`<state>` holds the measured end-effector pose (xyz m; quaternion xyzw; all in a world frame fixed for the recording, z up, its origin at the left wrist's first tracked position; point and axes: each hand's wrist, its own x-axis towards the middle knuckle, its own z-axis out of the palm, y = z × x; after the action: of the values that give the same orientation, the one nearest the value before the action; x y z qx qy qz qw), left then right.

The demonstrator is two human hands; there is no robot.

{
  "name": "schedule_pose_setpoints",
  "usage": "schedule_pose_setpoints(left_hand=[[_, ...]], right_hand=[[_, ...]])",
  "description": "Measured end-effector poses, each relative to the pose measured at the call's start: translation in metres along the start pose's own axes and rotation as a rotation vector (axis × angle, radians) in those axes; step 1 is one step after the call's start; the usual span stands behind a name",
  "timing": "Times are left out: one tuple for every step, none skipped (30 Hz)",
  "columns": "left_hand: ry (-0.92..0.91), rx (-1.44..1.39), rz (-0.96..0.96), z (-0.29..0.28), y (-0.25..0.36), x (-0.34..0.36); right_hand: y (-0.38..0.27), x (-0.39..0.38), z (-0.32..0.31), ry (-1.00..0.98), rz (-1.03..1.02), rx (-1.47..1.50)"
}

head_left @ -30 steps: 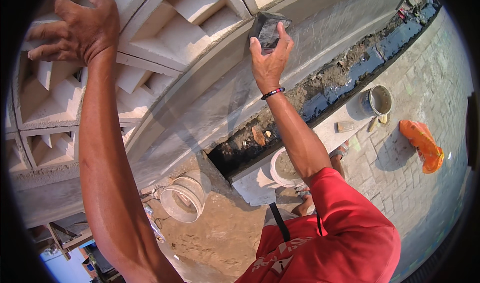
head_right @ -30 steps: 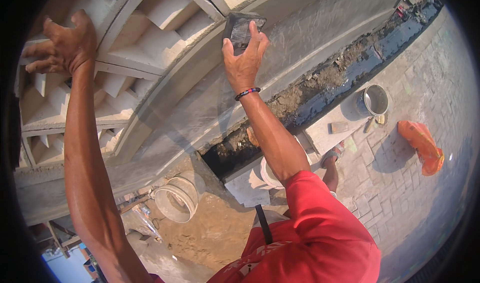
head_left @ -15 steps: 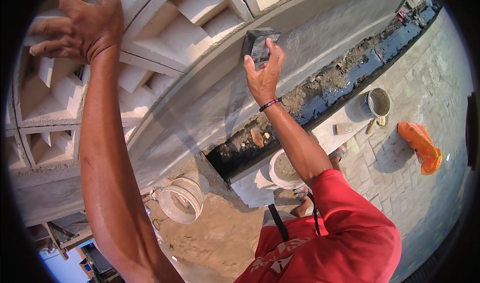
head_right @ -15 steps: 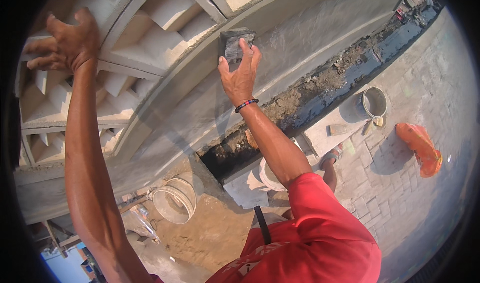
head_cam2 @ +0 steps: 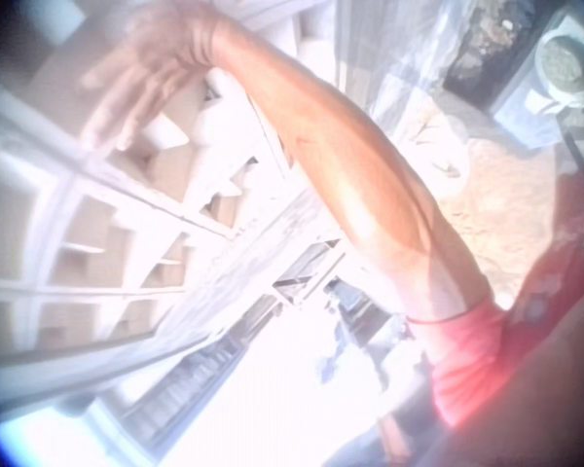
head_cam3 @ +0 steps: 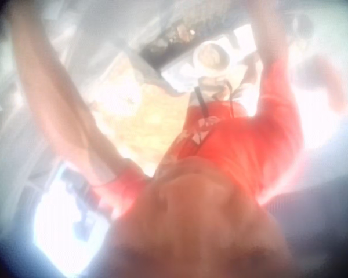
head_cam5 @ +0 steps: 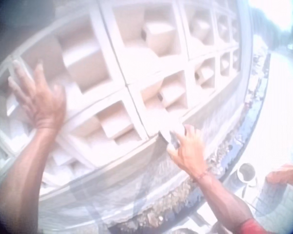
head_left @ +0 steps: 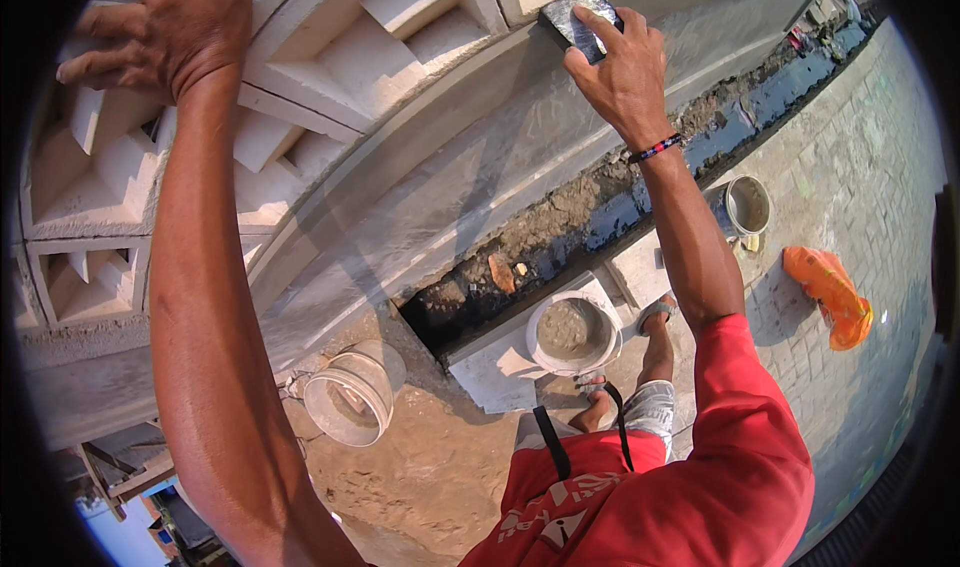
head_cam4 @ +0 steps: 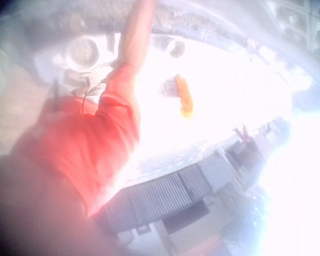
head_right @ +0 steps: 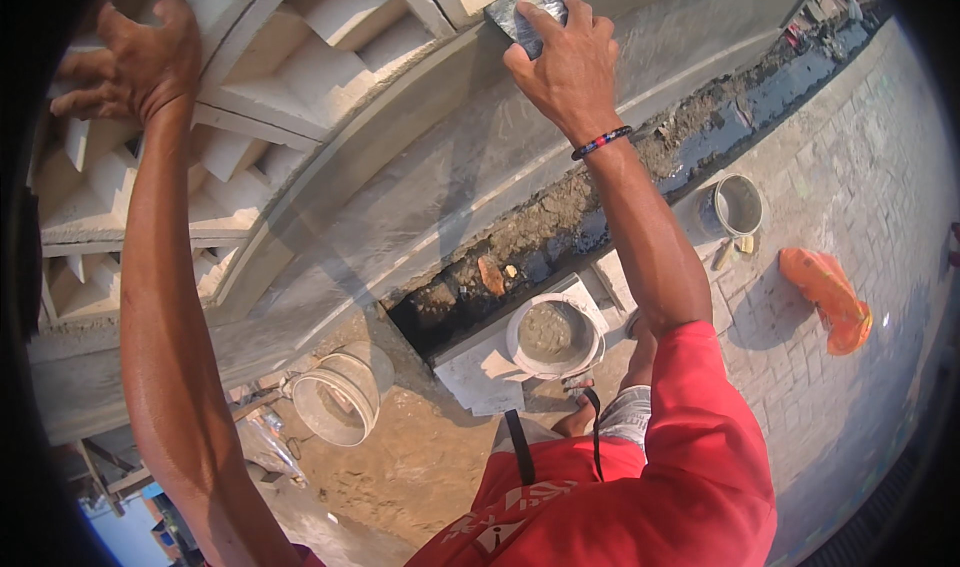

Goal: The person applies plaster to a decorative concrete wall using a trowel. They repeatedly scoop plaster from a bucket and smooth it onto the wall surface.

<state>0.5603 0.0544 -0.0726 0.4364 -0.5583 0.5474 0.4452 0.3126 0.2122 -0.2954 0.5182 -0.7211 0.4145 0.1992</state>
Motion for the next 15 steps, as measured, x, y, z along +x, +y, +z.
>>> schedule_pose_setpoints(left_hand=[[0.033,0.017,-0.006,-0.002,0.004,-0.001],[0.067,0.034,-0.014,-0.003,0.007,-0.003],[0.013,-0.035,0.007,0.001,0.0,-0.001],[-0.033,-0.093,0.04,0.004,-0.015,0.009],[-0.081,-0.149,0.074,0.004,-0.026,0.017],[-0.076,-0.195,0.04,0.01,-0.014,-0.001],[-0.039,-0.199,0.055,0.004,-0.015,0.007],[-0.002,-0.201,0.072,-0.002,-0.017,0.016],[-0.028,-0.252,0.01,0.007,-0.002,-0.007],[-0.034,-0.255,-0.001,0.006,-0.003,-0.008],[-0.041,-0.257,-0.012,0.006,-0.005,-0.007],[-0.055,-0.249,-0.008,0.004,-0.008,-0.003],[-0.068,-0.244,-0.013,0.001,-0.01,0.002],[-0.088,-0.241,-0.021,0.001,-0.01,0.0],[-0.087,-0.233,-0.021,0.001,-0.01,0.0]], right_hand=[[-0.004,-0.004,0.001,-0.023,-0.006,-0.008],[-0.01,-0.008,0.002,-0.046,-0.013,-0.018],[-0.021,-0.011,0.004,-0.046,-0.043,0.004],[-0.044,-0.014,0.005,-0.077,-0.046,0.05],[-0.07,-0.018,0.004,-0.107,-0.051,0.098],[-0.073,-0.03,0.003,-0.169,-0.079,0.137],[-0.094,-0.033,0.0,-0.205,-0.1,0.243],[-0.106,-0.035,-0.003,-0.239,-0.122,0.351],[-0.087,-0.044,-0.003,-0.222,-0.085,0.332],[-0.084,-0.048,-0.005,-0.186,-0.05,0.382],[-0.079,-0.051,-0.006,-0.151,-0.015,0.433],[-0.07,-0.051,-0.004,-0.065,0.094,0.51],[-0.053,-0.048,0.001,0.021,0.199,0.578],[-0.039,-0.046,0.01,0.101,0.306,0.638],[-0.031,-0.043,0.018,0.154,0.369,0.668]])
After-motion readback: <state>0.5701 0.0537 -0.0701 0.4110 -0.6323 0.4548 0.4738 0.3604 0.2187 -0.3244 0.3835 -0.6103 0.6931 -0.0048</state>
